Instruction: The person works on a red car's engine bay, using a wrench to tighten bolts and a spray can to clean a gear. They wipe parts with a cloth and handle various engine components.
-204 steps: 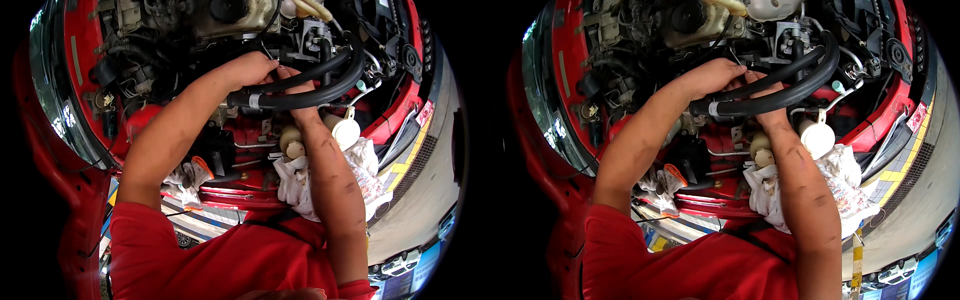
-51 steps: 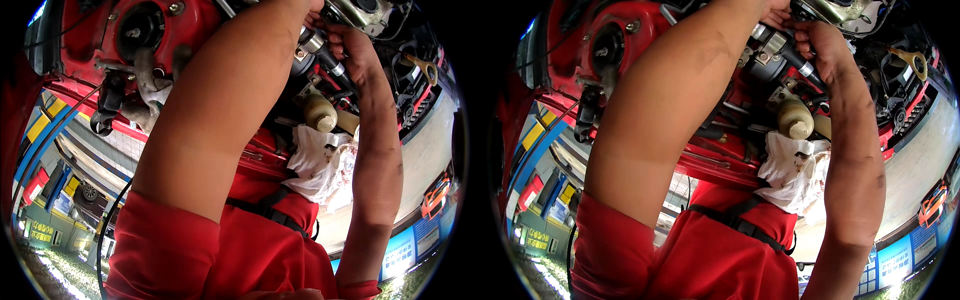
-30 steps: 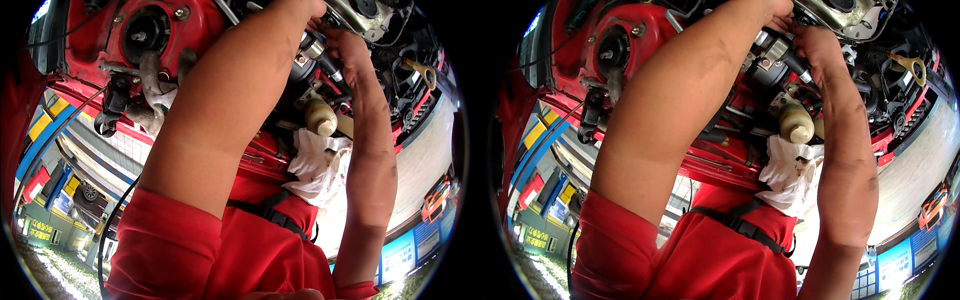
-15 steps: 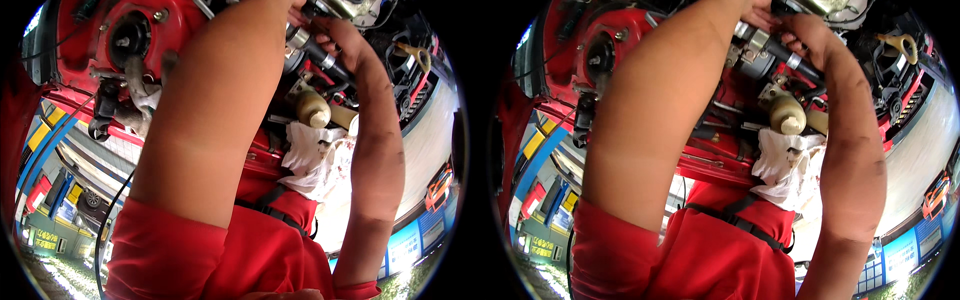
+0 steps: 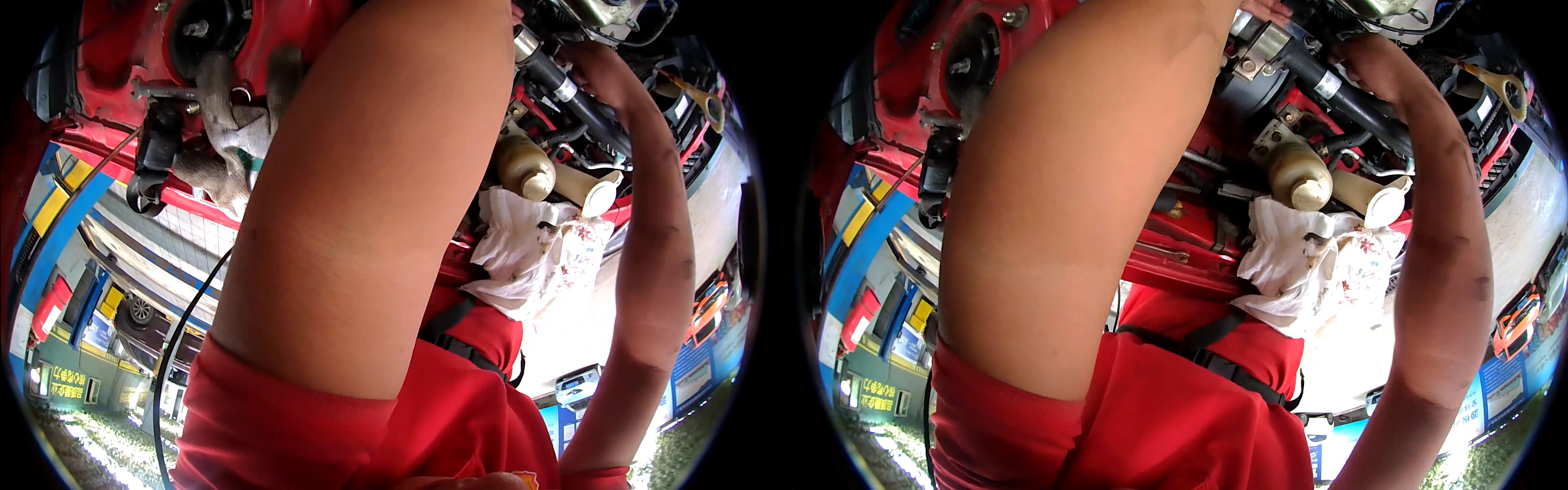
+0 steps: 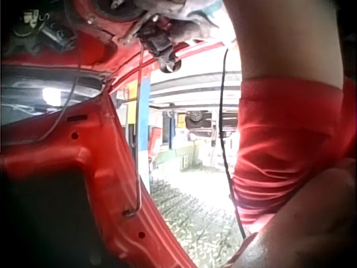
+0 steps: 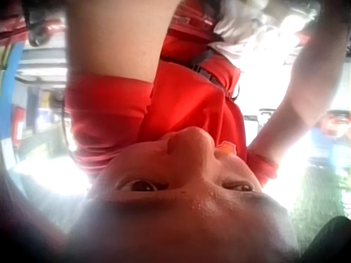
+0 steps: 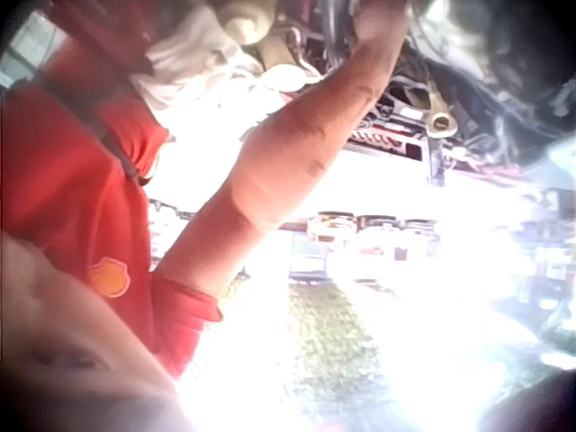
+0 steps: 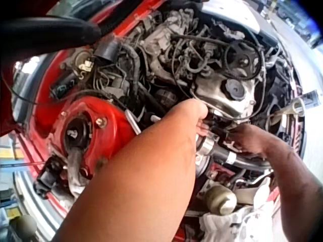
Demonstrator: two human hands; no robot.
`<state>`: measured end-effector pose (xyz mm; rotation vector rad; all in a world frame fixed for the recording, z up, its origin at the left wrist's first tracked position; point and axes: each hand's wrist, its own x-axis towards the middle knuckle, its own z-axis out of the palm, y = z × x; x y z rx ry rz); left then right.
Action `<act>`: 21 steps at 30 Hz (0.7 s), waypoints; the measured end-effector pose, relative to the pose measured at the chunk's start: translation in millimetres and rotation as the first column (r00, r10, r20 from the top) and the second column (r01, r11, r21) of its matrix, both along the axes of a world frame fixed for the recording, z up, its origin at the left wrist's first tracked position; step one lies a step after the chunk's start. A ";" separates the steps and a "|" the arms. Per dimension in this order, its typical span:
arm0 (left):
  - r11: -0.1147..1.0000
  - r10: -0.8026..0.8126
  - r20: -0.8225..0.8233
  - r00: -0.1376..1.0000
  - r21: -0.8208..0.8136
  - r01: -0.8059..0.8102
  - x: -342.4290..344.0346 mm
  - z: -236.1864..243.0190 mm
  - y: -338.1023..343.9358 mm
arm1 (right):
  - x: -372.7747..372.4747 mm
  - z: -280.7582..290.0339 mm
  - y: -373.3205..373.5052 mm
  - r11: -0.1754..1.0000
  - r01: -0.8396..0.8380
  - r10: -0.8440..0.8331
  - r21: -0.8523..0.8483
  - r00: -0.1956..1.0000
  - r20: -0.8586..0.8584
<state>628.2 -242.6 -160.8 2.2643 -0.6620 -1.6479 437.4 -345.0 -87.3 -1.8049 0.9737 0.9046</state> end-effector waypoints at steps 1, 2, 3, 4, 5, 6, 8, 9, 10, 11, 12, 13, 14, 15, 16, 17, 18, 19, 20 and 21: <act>1.000 -0.010 0.007 1.000 0.001 0.010 0.1 -1.6 -0.3 | -9.6 -5.4 -2.2 1.000 0.010 -0.008 -0.028 0.997 0.074; 1.000 -0.014 0.017 1.000 0.012 0.014 2.0 -3.8 0.1 | -8.8 3.5 1.0 0.997 0.023 -0.015 -0.070 0.993 0.116; 0.999 -0.030 0.023 0.999 0.011 0.030 0.9 -4.1 -2.6 | -16.5 -4.0 -7.2 0.991 -0.067 0.083 -0.119 0.987 0.140; 0.999 -0.048 0.030 0.998 0.009 0.048 0.4 -3.7 -6.5 | -28.0 -18.6 -23.2 0.973 -0.155 0.182 -0.170 0.970 0.159; 0.998 -0.058 0.041 0.997 0.012 0.058 1.1 -4.4 -7.0 | -28.8 -23.3 -25.9 0.945 -0.245 0.284 -0.218 0.943 0.171; 0.997 -0.069 0.049 0.996 0.017 0.069 1.4 -5.3 -7.9 | -27.3 -27.2 -30.3 0.928 -0.306 0.346 -0.214 0.921 0.181; 0.995 -0.094 0.066 0.993 0.035 0.092 -0.5 -7.8 -8.5 | -22.9 -34.6 -33.6 0.873 -0.457 0.483 -0.173 0.859 0.168; 0.994 -0.104 0.076 0.992 0.043 0.101 -1.5 -9.0 -9.7 | -20.9 -36.8 -33.1 0.835 -0.528 0.549 -0.154 0.819 0.167; 0.992 -0.116 0.087 0.989 0.055 0.111 -0.5 -9.6 -11.2 | -22.9 -41.9 -27.6 0.886 -0.442 0.462 -0.140 0.867 0.190; 0.991 -0.122 0.097 0.988 0.069 0.116 1.0 -12.2 -11.7 | -21.1 -44.8 -29.1 0.857 -0.492 0.514 -0.153 0.838 0.183; 0.989 -0.131 0.105 0.986 0.085 0.122 2.1 -14.7 -12.6 | -17.1 -47.3 -32.6 0.823 -0.543 0.567 -0.166 0.805 0.177; 0.987 -0.139 0.115 0.984 0.101 0.127 5.1 -16.4 -13.7 | -13.7 -51.7 -35.4 0.785 -0.594 0.619 -0.178 0.767 0.172; 0.981 -0.180 0.113 0.977 0.095 0.170 1.5 -16.9 -25.1 | -23.0 -48.5 -39.2 0.862 -0.489 0.506 -0.131 0.842 0.184; 0.973 -0.222 0.109 0.969 0.091 0.213 -1.0 -16.8 -36.2 | -32.0 -43.4 -42.4 0.922 -0.379 0.387 -0.078 0.912 0.139; 0.973 -0.204 0.125 0.971 0.140 0.186 10.2 -22.6 -29.7 | -17.8 -48.9 -40.3 0.946 -0.323 0.320 0.004 0.939 0.129; 0.967 -0.189 0.136 0.972 0.199 0.160 22.9 -27.8 -20.1 | -6.1 -56.2 -38.3 0.960 -0.266 0.257 0.086 0.960 0.107; 0.956 -0.236 0.130 0.963 0.209 0.206 23.1 -24.8 -29.9 | -21.0 -53.3 -39.9 0.978 -0.208 0.200 0.026 0.964 0.177; 0.938 -0.289 0.113 0.951 0.232 0.257 23.6 -21.7 -37.7 | -27.9 -47.8 -43.3 0.985 -0.165 0.156 0.054 0.976 0.150; 0.902 -0.378 0.111 0.919 0.268 0.338 24.3 -10.4 -38.7 | -29.2 -46.2 -46.9 0.986 -0.134 0.120 0.095 0.983 0.139; 0.843 -0.505 0.127 0.854 0.287 0.455 23.8 -0.9 -35.6 | -30.4 -43.7 -50.3 0.986 -0.102 0.085 0.135 0.988 0.127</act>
